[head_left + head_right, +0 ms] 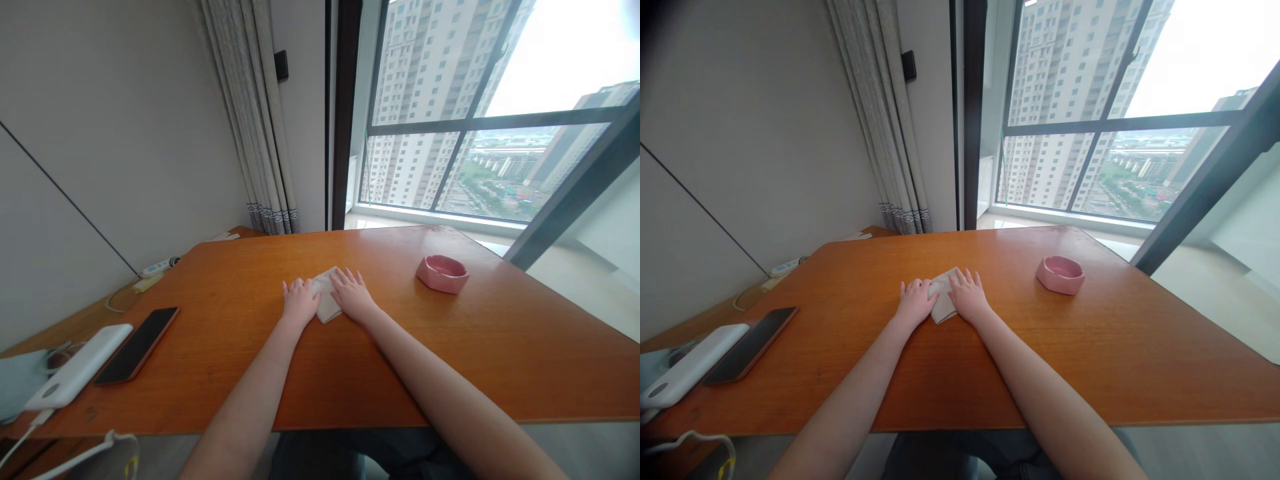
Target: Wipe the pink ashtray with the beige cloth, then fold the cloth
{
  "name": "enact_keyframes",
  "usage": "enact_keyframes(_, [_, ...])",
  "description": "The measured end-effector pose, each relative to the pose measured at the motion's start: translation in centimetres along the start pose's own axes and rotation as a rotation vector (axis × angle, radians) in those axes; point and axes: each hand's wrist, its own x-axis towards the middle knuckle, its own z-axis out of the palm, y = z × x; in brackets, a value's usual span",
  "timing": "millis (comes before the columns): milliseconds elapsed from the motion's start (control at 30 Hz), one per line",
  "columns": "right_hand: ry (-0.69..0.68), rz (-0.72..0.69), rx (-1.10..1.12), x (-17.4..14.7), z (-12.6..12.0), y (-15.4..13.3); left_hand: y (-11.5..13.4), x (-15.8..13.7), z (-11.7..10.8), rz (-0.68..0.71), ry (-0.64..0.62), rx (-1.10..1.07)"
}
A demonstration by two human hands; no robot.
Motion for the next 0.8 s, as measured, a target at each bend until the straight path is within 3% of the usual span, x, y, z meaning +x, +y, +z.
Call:
enact_keyframes(267, [-0.023,0.07,0.084,-0.1,-0.7,0.5,-0.1,0.1,0.0,-0.043,0.001,-0.017])
enact_keyframes(400, [-0.003,0.214,0.106,-0.4,-1.4,0.0,-0.7,0.4,-0.5,-0.111,0.019,-0.02])
enact_keyframes(500, [-0.013,0.307,0.154,-0.5,-1.9,0.1,-1.2,0.5,-1.1,-0.168,-0.04,-0.033])
enact_keyframes(667, [-0.041,0.393,0.272,-0.4,-2.1,0.6,-0.7,0.3,-1.1,-0.047,-0.124,-0.085])
enact_keyframes(800, [0.013,0.434,0.585,0.2,-1.7,1.1,-0.1,0.2,-0.8,0.043,-0.104,-0.134])
